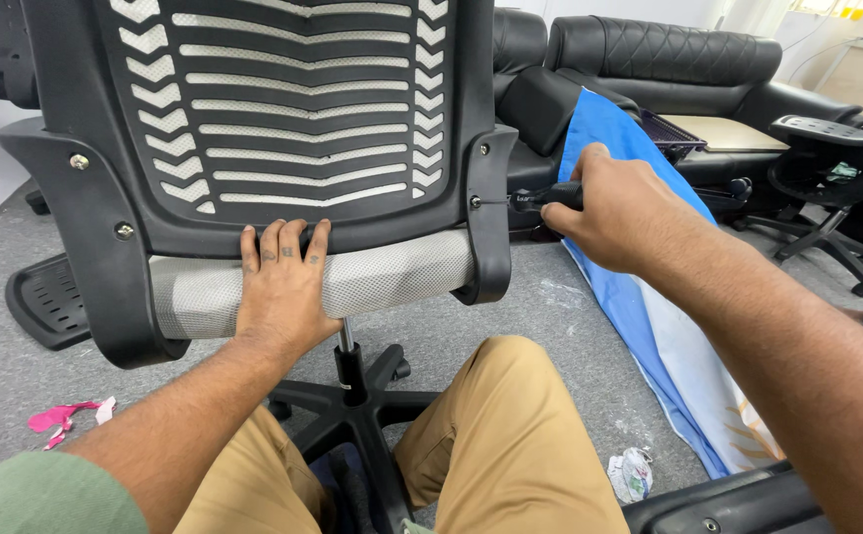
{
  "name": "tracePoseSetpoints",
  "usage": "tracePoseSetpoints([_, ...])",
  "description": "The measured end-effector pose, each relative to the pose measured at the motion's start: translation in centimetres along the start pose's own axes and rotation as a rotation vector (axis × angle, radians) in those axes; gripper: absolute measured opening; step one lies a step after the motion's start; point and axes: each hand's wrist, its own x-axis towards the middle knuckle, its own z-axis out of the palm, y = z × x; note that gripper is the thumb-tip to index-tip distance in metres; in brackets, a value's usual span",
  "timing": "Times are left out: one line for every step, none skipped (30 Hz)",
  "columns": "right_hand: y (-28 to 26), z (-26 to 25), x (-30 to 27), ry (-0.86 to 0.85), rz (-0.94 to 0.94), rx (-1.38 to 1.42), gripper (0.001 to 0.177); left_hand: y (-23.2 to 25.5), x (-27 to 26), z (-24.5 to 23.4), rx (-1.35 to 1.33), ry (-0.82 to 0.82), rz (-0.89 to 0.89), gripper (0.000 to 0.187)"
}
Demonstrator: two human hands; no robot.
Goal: The person uses a screwdriver to tighten screws on the underside of an office chair seat, securing the seat to the backrest frame. The person holds the chair steady with one hand while turning the screwdriver with the other.
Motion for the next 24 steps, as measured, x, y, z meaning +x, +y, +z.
tracePoseSetpoints([0.0, -0.1, 0.0, 0.004, 0.008, -0.001, 0.054, 0.0, 0.0, 0.0, 0.007, -0.008, 0.001, 0.128])
tracePoseSetpoints([0.0, -0.1, -0.1, 0.009, 0.016, -0.002, 0.054, 0.0, 0.1, 0.0, 0.014, -0.015, 0.001, 0.128])
tracePoseSetpoints([-0.1, -0.2, -0.1, 0.013, 0.023, -0.003, 0.053, 0.0, 0.1, 0.0, 0.021, -0.022, 0.001, 0.128])
tracePoseSetpoints([-0.1, -0.2, -0.1, 0.011, 0.034, -0.008, 0.053, 0.0, 0.1, 0.0, 0.02, -0.019, 0.001, 0.128])
tracePoseSetpoints([-0.1, -0.2, 0.0, 0.008, 0.046, -0.013, 0.053, 0.0, 0.1, 0.0, 0.019, -0.016, 0.001, 0.129])
tracePoseSetpoints([0.0, -0.2, 0.0, 0.006, 0.056, -0.018, 0.054, 0.0, 0.1, 0.0, 0.018, -0.013, 0.0, 0.129])
tracePoseSetpoints([0.0, -0.2, 0.0, 0.007, 0.051, -0.016, 0.055, 0.0, 0.1, 0.0, 0.017, -0.014, 0.002, 0.129])
tracePoseSetpoints([0.2, -0.2, -0.1, 0.008, 0.046, -0.015, 0.056, 0.0, 0.1, 0.0, 0.017, -0.016, 0.003, 0.129])
tracePoseSetpoints([0.3, -0.2, -0.1, 0.009, 0.041, -0.013, 0.058, -0.1, 0.0, 0.0, 0.017, -0.017, 0.004, 0.129])
tracePoseSetpoints([0.4, -0.1, 0.0, 0.009, 0.046, -0.028, 0.06, -0.1, 0.1, 0.1, 0.016, -0.018, 0.004, 0.128])
tracePoseSetpoints([0.4, 0.1, 0.0, 0.009, 0.052, -0.042, 0.063, -0.1, 0.1, 0.1, 0.015, -0.019, 0.004, 0.128])
tracePoseSetpoints([0.5, 0.2, 0.1, 0.009, 0.056, -0.058, 0.066, -0.1, 0.1, 0.0, 0.014, -0.02, 0.004, 0.127])
tracePoseSetpoints([0.6, 0.3, 0.1, 0.008, 0.06, -0.028, 0.063, -0.1, 0.1, 0.0, 0.011, -0.023, 0.002, 0.127])
tracePoseSetpoints([0.5, 0.5, 0.1, 0.007, 0.063, 0.002, 0.065, -0.1, 0.1, 0.0, 0.008, -0.026, 0.001, 0.128])
tracePoseSetpoints([0.5, 0.6, 0.1, 0.006, 0.067, 0.031, 0.07, -0.1, 0.2, 0.0, 0.006, -0.03, 0.0, 0.128])
tracePoseSetpoints([0.6, 0.6, 0.2, -0.027, 0.055, 0.019, 0.069, -0.1, 0.1, 0.0, -0.003, -0.024, 0.0, 0.128])
tracePoseSetpoints([0.6, 0.6, 0.2, -0.059, 0.042, 0.006, 0.07, -0.1, 0.1, 0.1, -0.012, -0.018, 0.0, 0.128])
tracePoseSetpoints([0.6, 0.5, 0.2, -0.091, 0.031, -0.005, 0.071, -0.1, 0.1, 0.0, -0.02, -0.011, 0.001, 0.128])
tracePoseSetpoints([0.6, 0.4, 0.1, -0.068, 0.025, 0.011, 0.068, 0.0, 0.2, -0.1, -0.018, -0.014, 0.003, 0.128])
tracePoseSetpoints([0.5, 0.4, 0.0, -0.047, 0.015, 0.026, 0.066, 0.0, 0.2, -0.1, -0.018, -0.019, 0.002, 0.128])
tracePoseSetpoints([0.3, 0.3, -0.1, -0.026, 0.006, 0.04, 0.063, -0.1, 0.1, 0.0, -0.018, -0.025, 0.001, 0.128])
tracePoseSetpoints([0.0, 0.2, -0.2, -0.019, 0.017, 0.03, 0.062, -0.1, 0.1, 0.0, -0.018, -0.029, 0.001, 0.128])
tracePoseSetpoints([-0.3, 0.0, -0.3, -0.012, 0.029, 0.02, 0.061, -0.1, 0.1, 0.0, -0.018, -0.033, 0.0, 0.129])
tracePoseSetpoints([-0.4, -0.2, -0.4, -0.004, 0.045, 0.013, 0.061, -0.1, 0.1, -0.1, -0.015, -0.036, 0.004, 0.129])
